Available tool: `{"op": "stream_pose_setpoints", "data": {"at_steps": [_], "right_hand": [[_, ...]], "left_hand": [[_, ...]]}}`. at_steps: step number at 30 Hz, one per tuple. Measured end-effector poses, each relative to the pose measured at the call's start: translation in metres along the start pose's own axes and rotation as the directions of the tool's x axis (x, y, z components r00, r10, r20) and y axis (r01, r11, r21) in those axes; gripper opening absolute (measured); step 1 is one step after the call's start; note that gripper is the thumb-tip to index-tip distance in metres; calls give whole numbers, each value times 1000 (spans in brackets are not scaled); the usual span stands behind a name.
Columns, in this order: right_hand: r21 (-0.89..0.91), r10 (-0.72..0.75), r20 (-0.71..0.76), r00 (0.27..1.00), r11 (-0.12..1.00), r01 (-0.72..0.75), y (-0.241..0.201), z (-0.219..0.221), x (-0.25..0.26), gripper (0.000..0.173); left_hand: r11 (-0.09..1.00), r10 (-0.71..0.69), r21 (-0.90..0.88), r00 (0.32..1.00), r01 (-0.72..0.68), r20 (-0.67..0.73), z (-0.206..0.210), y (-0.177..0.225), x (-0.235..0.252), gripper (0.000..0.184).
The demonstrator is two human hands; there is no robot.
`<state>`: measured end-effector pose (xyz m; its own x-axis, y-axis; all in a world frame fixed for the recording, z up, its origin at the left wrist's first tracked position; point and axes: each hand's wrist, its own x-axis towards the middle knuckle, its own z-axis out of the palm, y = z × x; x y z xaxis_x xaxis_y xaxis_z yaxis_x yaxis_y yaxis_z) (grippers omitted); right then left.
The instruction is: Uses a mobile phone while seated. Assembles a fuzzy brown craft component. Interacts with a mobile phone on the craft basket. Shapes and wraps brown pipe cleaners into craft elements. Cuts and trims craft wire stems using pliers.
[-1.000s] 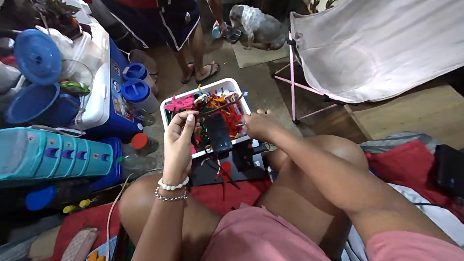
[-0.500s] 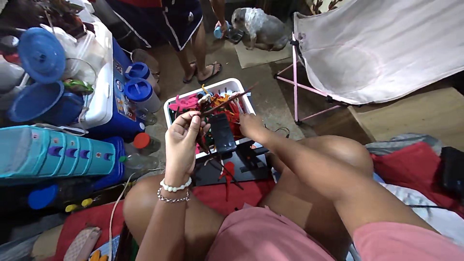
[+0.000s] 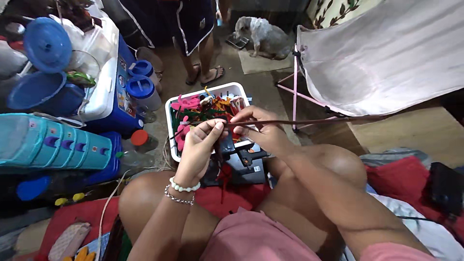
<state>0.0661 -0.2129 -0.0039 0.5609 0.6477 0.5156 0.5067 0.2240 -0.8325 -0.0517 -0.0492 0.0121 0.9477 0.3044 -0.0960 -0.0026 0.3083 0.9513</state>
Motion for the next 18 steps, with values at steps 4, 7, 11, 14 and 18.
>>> {"op": "stream_pose_setpoints", "data": {"at_steps": [4,7,11,14,18], "right_hand": [[-81,-45,-2,999,996,44,-1,-4,-3,13],[-81,-38,21,999,996,40,1,-6,-2,12],[-132,-38,60,997,990,45,-1,-10,-2,11],[-172,-68,91,994,982,83,-3,-12,-2,13],[-150,-109,176,978,979,136,-4,-16,1,13]], "left_hand": [[1000,-17,-22,999,19,50,4,-5,2,18],[1000,9,25,998,-11,62,4,-8,5,20],[998,33,52,999,-34,18,4,-9,6,23],[995,12,97,999,-15,29,3,-5,4,27],[970,75,221,991,-98,111,0,0,0,29]]}}
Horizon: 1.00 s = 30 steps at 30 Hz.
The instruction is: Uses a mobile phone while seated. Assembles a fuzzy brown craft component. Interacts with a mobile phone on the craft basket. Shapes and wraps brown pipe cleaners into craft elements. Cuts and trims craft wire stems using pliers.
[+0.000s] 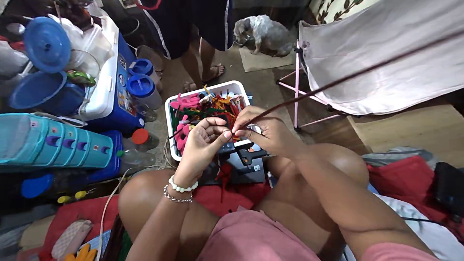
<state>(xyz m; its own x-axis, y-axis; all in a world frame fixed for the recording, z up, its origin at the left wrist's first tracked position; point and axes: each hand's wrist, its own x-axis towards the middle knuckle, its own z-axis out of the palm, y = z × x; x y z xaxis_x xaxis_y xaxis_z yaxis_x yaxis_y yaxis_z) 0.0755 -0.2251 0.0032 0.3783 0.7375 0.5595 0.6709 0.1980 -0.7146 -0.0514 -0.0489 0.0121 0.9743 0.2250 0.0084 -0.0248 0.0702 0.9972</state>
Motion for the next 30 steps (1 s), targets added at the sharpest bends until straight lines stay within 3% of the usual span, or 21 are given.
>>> {"op": "stream_pose_setpoints", "data": {"at_steps": [4,8,14,24,30], "right_hand": [[-34,-65,70,995,997,67,6,-3,1,14],[-86,-63,45,997,994,67,8,-1,-2,9],[-30,-43,44,998,999,45,11,6,-2,9],[87,12,63,998,996,-17,6,-3,-2,4],[26,-40,19,999,999,40,9,3,-2,10]], "left_hand": [[971,151,178,986,-162,76,-4,-3,-2,32],[910,240,322,965,-260,102,-3,-3,-3,30],[897,282,345,959,-274,30,2,-2,-5,27],[872,302,378,950,-310,83,-5,0,-5,22],[861,311,404,949,-308,60,1,-1,-7,21]]}}
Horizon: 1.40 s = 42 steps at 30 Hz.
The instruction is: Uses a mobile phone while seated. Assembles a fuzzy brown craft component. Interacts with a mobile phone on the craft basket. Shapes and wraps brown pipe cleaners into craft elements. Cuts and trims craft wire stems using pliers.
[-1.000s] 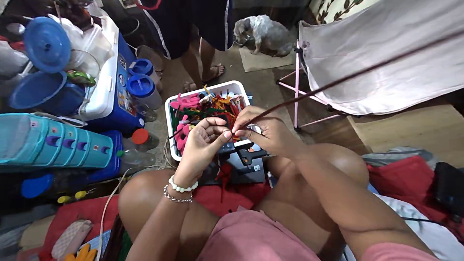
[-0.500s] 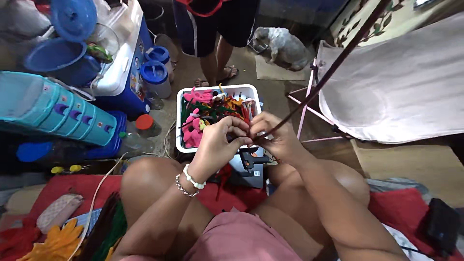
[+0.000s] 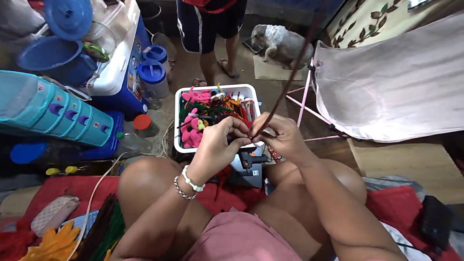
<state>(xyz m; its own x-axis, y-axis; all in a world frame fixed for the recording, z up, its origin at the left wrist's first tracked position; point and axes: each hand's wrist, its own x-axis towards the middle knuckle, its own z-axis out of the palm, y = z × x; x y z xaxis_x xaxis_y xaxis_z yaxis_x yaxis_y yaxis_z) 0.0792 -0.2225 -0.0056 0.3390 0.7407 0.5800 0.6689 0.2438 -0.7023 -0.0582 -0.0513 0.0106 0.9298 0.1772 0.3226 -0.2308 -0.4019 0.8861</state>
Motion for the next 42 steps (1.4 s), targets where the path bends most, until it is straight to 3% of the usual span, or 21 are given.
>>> {"op": "stream_pose_setpoints", "data": {"at_steps": [3,9,13,17,24,32,35,38,42], "right_hand": [[65,-15,-38,999,998,17,3,6,-1,6],[131,83,-3,997,988,-82,8,10,-2,4],[88,149,13,989,985,-150,7,4,3,6],[107,208,-1,978,973,-207,6,0,3,7],[158,238,9,971,959,-236,2,3,2,6],[80,155,57,986,984,-159,2,8,2,9],[39,180,44,983,983,-181,0,7,2,8],[118,314,-4,950,943,-311,-3,3,2,6],[201,440,-54,896,884,-422,-8,-3,2,8]], "left_hand": [[997,-41,-62,998,37,-52,4,1,0,23],[989,-132,-74,988,127,-74,7,2,-1,21],[980,-154,-134,988,150,-21,3,4,1,31],[989,-123,-78,992,123,13,-3,3,3,45],[990,-122,-68,993,122,11,-4,3,1,43],[985,-153,-79,988,154,28,2,7,-1,35],[982,-150,-109,988,154,43,3,2,0,47],[984,-158,-63,977,168,143,-3,-2,2,58],[983,-168,-51,979,174,117,-6,-4,4,17]]}}
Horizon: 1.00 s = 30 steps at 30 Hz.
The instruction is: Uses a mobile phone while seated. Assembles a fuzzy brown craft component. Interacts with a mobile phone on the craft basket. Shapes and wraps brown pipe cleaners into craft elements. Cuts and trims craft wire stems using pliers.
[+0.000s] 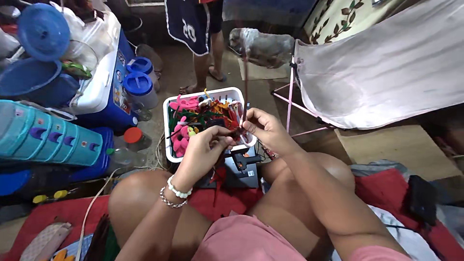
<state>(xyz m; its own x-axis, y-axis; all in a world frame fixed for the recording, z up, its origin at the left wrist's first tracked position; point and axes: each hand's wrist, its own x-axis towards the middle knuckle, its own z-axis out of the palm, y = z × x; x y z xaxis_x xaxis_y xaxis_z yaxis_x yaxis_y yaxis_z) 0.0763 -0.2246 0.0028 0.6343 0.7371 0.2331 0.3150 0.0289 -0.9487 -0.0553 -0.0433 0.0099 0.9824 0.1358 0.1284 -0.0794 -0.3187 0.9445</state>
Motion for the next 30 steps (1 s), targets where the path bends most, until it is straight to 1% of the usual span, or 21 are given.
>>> {"op": "stream_pose_setpoints", "data": {"at_steps": [5,8,12,15,17,21,24,27,30], "right_hand": [[41,69,-72,995,997,-66,-9,3,-4,9],[24,80,-101,992,997,-78,-9,5,-6,10],[5,60,-108,992,998,-60,-10,5,-7,10],[-132,-1,-143,990,991,-18,-13,7,-10,13],[-249,-92,-165,982,967,49,-12,9,-12,16],[-367,-247,-198,948,916,162,-11,17,-14,18],[-462,-312,-184,932,864,198,-11,19,-15,18],[-559,-353,-138,925,799,221,-10,21,-16,19],[-608,-383,-89,919,752,254,-11,23,-17,19]], "left_hand": [[998,55,33,986,-50,-159,4,-3,1,11],[992,104,84,976,-89,-191,7,-5,1,11],[977,174,163,960,-140,-220,12,-7,2,11],[978,176,146,961,-147,-212,15,-8,2,10],[979,176,144,956,-145,-233,16,-8,2,11],[980,180,134,944,-148,-276,19,-8,2,12],[980,188,114,946,-163,-264,21,-8,2,11],[978,200,112,945,-176,-260,22,-7,1,12],[977,197,136,945,-166,-261,22,-6,1,12]]}}
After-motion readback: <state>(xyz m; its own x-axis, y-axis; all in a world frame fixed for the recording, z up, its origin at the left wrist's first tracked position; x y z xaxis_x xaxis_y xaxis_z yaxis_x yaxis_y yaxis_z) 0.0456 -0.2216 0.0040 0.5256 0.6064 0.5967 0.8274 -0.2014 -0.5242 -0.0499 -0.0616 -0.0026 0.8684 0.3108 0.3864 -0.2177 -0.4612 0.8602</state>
